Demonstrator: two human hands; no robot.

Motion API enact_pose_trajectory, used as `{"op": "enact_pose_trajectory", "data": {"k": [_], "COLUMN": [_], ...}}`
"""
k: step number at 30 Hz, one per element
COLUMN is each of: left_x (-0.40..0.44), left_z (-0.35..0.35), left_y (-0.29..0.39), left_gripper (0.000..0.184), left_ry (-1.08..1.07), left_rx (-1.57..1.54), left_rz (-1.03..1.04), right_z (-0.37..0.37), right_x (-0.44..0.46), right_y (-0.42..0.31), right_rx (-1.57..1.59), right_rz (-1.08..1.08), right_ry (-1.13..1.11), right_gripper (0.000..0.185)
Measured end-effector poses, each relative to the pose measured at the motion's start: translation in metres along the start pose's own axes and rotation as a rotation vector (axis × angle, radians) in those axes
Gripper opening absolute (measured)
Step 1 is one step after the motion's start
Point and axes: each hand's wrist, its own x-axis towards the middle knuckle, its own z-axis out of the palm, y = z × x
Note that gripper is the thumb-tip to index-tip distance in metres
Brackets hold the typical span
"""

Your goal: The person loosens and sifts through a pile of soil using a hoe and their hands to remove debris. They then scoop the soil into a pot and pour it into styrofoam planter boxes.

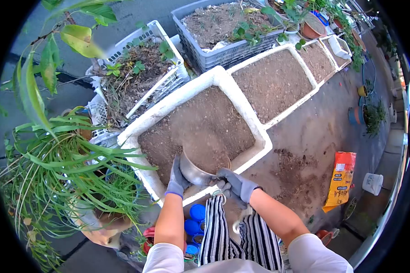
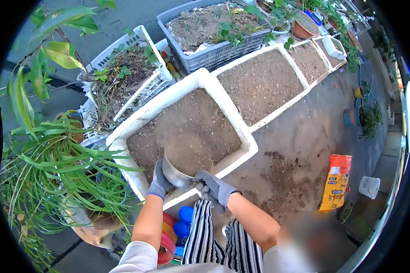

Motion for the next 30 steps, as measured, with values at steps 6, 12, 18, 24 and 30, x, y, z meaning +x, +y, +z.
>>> {"op": "enact_pose_trajectory", "data": {"k": [6,12,18,24,30], "left_x": [0.05,0.098,0.077,0.097,0.085], "left_z": [0.053,0.067,0.069,0.115,0.138], "left_y": [-0.007,0.0,0.005,0.063,0.072], "left_gripper": [0.056,0.048,0.052,0.057,0.054], "left_ry": [-0.006,-0.007,0.159,0.025,0.167], "left_rx": [0.026,0.093,-0.053,0.0,0.369], "left_rz": [0.057,0.229,0.221,0.233,0.123], "right_z": [-0.047,-0.07,-0.065,-0.052,-0.051], "right_x": [0.003,0.016,0.018,0.012,0.027], "right_y": [-0.026,-0.056,-0.071,-0.16,-0.156], "right_rx": [0.627,0.571,0.649,0.434,0.586], "right_rz": [0.249,0.277,0.339,0.137,0.298], "right_ry": [-0.338,-0.41,-0.381,-0.426,-0.468], "right_gripper": [0.022,0.024,0.02,0.018,0.016]}}
